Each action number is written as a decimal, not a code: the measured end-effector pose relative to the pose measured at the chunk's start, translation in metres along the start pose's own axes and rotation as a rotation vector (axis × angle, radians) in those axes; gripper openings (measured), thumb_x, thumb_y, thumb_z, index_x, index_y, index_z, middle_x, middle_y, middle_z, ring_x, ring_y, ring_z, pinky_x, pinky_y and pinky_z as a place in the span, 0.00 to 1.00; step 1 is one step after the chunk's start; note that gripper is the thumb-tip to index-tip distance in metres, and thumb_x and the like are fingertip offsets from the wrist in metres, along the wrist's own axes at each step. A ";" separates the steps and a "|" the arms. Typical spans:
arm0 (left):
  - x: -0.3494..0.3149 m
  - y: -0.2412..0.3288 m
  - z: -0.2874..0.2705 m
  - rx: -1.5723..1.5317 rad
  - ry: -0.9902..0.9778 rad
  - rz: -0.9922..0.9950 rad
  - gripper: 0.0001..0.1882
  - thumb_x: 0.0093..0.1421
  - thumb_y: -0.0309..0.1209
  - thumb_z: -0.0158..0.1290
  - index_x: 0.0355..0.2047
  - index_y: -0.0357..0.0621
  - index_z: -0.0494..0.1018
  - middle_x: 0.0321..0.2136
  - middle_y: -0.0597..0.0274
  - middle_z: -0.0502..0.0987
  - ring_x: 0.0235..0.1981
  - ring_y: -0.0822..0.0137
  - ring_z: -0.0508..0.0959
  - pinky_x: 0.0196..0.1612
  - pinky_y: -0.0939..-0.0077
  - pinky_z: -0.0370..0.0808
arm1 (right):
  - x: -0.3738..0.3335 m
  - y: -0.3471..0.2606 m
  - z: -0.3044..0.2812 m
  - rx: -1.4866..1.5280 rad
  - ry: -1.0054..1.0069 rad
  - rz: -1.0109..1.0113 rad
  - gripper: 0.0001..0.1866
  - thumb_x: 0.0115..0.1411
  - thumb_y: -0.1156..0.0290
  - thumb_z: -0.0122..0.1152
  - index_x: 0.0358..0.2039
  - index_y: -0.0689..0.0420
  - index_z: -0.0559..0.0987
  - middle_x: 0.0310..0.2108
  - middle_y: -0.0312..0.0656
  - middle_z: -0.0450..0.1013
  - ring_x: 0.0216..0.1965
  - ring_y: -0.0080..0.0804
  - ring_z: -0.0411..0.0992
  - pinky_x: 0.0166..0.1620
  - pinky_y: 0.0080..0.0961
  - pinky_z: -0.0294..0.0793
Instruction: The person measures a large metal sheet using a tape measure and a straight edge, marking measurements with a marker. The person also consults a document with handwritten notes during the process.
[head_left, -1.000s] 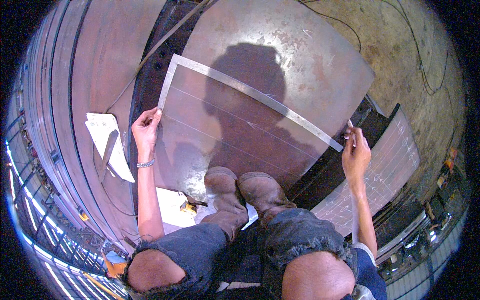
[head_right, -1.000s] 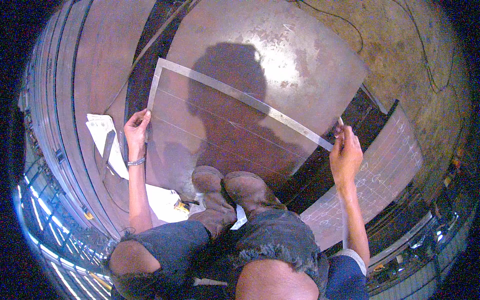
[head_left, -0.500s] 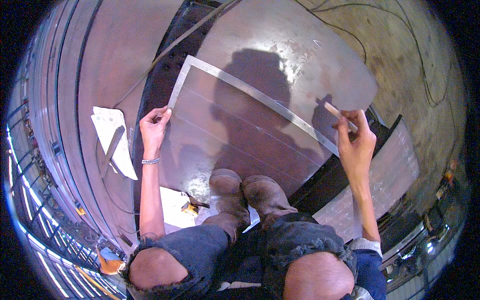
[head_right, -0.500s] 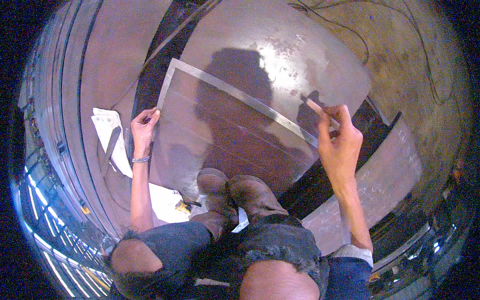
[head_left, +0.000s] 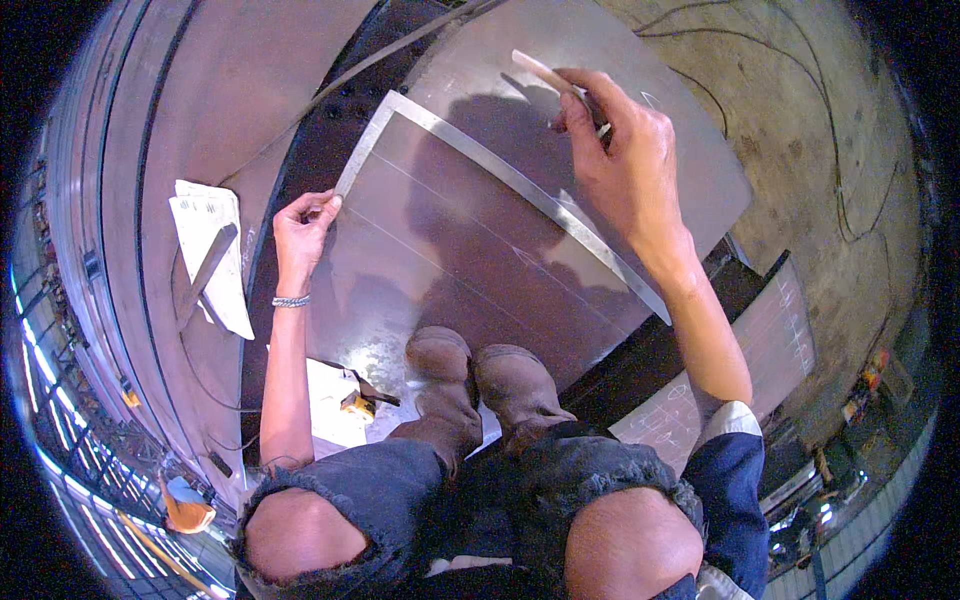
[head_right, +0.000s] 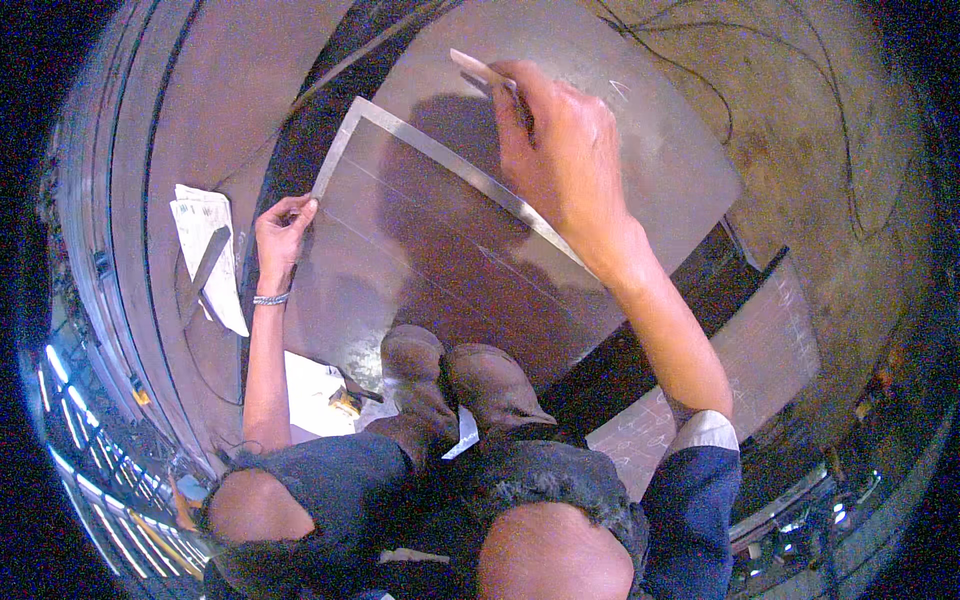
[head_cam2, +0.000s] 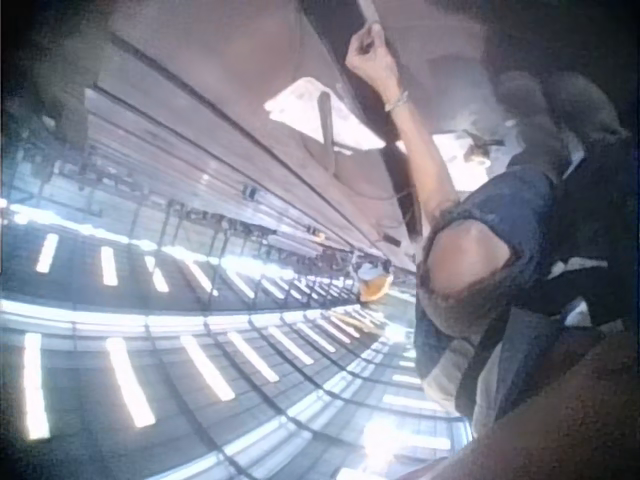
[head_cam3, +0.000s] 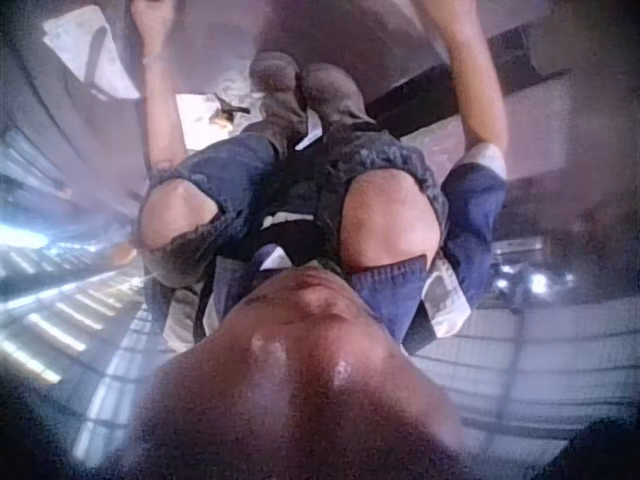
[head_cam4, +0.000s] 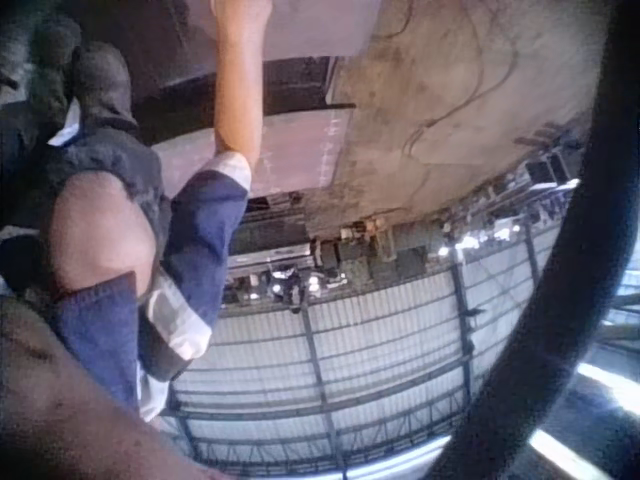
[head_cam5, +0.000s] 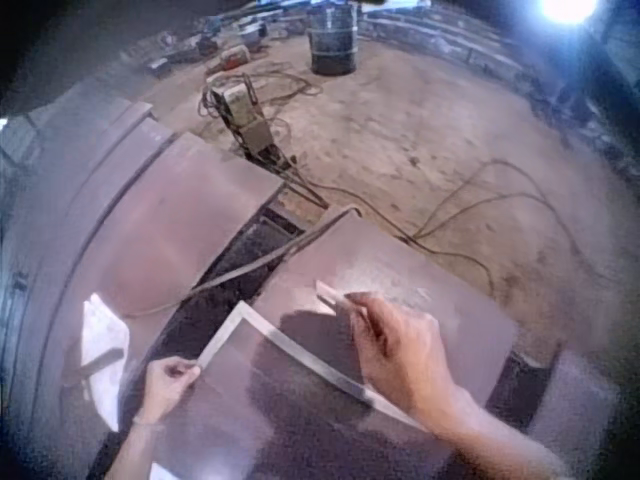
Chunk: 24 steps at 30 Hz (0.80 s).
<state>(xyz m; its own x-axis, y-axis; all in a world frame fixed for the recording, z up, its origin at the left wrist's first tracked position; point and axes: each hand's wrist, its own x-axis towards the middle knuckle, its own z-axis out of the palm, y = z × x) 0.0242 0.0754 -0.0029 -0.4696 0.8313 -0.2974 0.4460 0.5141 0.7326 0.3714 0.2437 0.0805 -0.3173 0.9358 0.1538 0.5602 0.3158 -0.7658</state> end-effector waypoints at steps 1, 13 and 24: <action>0.001 -0.001 0.001 0.000 -0.003 -0.013 0.10 0.57 0.31 0.65 0.37 0.39 0.82 0.22 0.75 0.75 0.24 0.82 0.67 0.29 0.84 0.64 | 0.000 0.001 -0.004 -0.014 0.000 0.020 0.09 0.61 0.69 0.57 0.41 0.55 0.79 0.23 0.53 0.75 0.26 0.52 0.76 0.30 0.44 0.72; 0.000 0.004 0.004 0.039 0.019 -0.022 0.10 0.57 0.31 0.64 0.38 0.39 0.82 0.26 0.73 0.78 0.27 0.81 0.70 0.33 0.84 0.67 | -0.010 0.018 -0.007 0.001 0.062 0.091 0.08 0.59 0.69 0.60 0.39 0.54 0.80 0.22 0.51 0.75 0.24 0.51 0.76 0.29 0.42 0.73; -0.002 0.012 0.007 0.060 0.032 0.007 0.11 0.58 0.31 0.64 0.38 0.37 0.82 0.25 0.72 0.78 0.27 0.81 0.71 0.33 0.85 0.68 | -0.011 0.020 -0.005 -0.083 0.021 0.017 0.11 0.63 0.70 0.58 0.45 0.56 0.80 0.22 0.41 0.78 0.20 0.31 0.75 0.27 0.27 0.72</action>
<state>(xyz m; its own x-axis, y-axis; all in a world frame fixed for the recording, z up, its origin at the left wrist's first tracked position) 0.0355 0.0815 0.0020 -0.4902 0.8283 -0.2714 0.4941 0.5206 0.6963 0.3900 0.2409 0.0665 -0.2915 0.9439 0.1549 0.6274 0.3109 -0.7139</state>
